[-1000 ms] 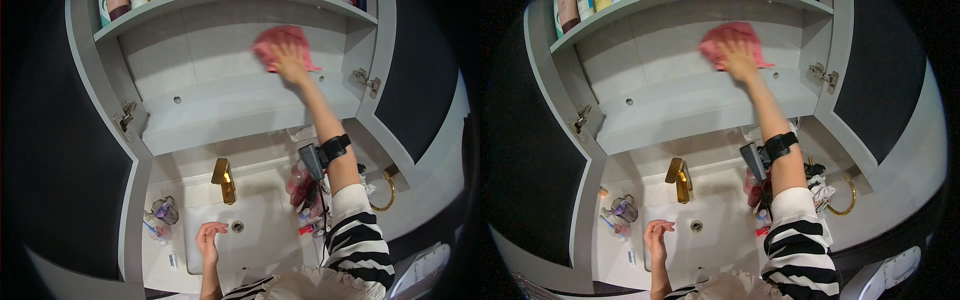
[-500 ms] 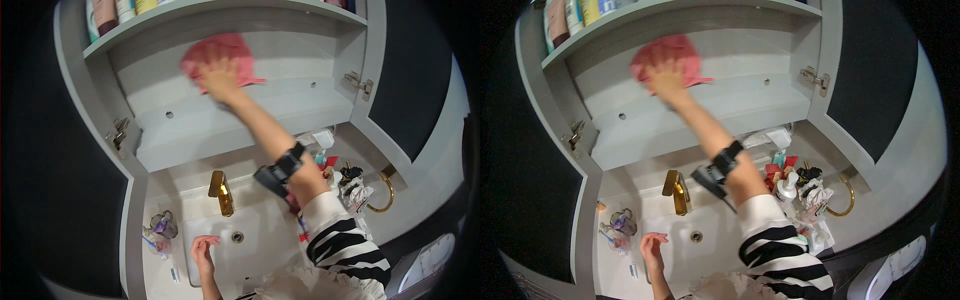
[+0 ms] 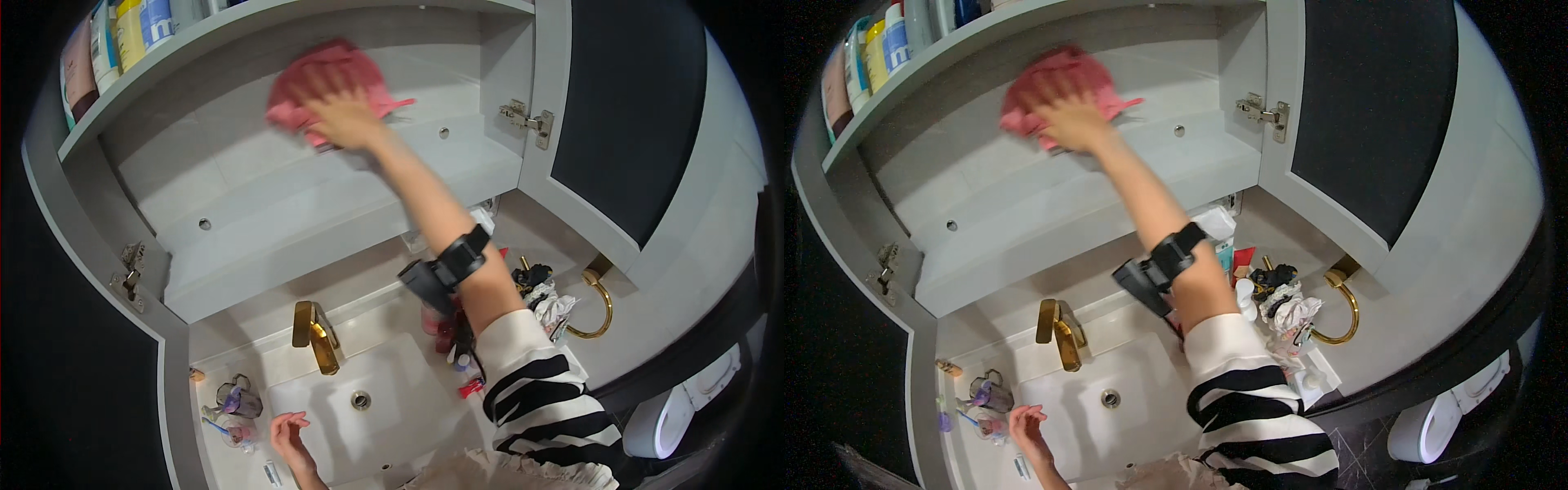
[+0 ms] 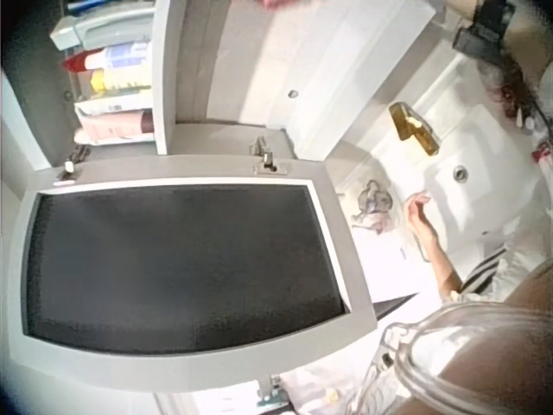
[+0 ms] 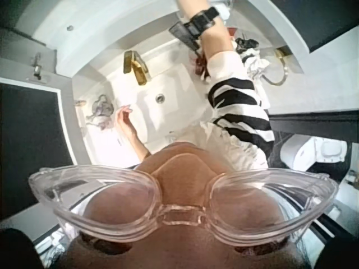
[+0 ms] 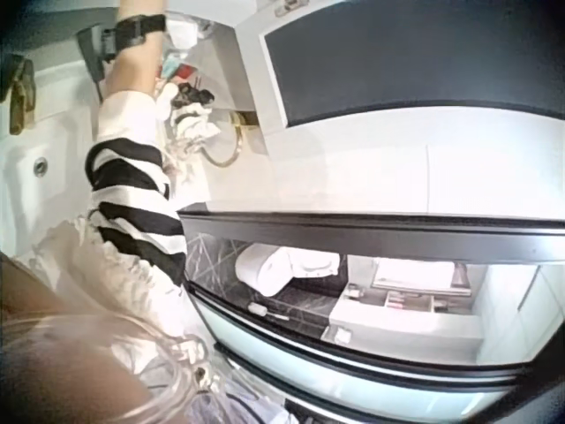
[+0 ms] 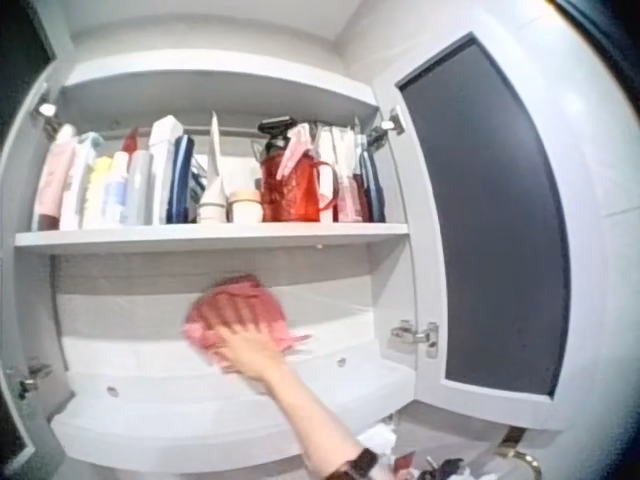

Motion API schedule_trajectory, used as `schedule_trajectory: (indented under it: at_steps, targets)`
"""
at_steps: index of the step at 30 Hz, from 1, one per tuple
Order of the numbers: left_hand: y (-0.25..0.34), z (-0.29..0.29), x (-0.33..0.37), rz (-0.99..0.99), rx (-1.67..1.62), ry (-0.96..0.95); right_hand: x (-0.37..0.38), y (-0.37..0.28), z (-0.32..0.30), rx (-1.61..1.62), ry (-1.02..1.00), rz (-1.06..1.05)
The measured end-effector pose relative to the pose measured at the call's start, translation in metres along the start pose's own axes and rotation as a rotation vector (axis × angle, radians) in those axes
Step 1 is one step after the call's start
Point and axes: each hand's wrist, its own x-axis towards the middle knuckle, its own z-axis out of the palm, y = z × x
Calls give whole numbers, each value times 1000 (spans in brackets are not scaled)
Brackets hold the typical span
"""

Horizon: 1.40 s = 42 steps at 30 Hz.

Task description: The recorder rinses a pink cloth in a sink and then uses it to wipe the shelves of a bathroom mirror cabinet.

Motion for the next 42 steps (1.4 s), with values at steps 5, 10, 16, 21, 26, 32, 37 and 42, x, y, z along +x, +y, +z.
schedule_trajectory:
  at_steps: [5,10,16,21,26,32,37,42]
  targets:
    - [-15,-21,-2,-16,7,102,-47,112,-24,-28,-35,471]
    - [-23,-45,-4,-3,47,172,-67,156,-31,252,244,756]
    - [-16,-59,-5,-147,-65,253,-42,109,-26,84,44,768]
    - [-16,-47,-3,-170,-94,311,0,15,10,-38,144,151]
    - [-49,-62,2,-133,54,273,5,-11,9,16,112,-129]
    - [-15,-41,2,-135,-11,290,-16,67,-31,-115,83,-19]
    - [-10,-36,3,-173,40,328,-48,175,-60,-108,98,256]
    - [-34,-36,-1,-199,-5,308,-59,204,-52,-67,333,413]
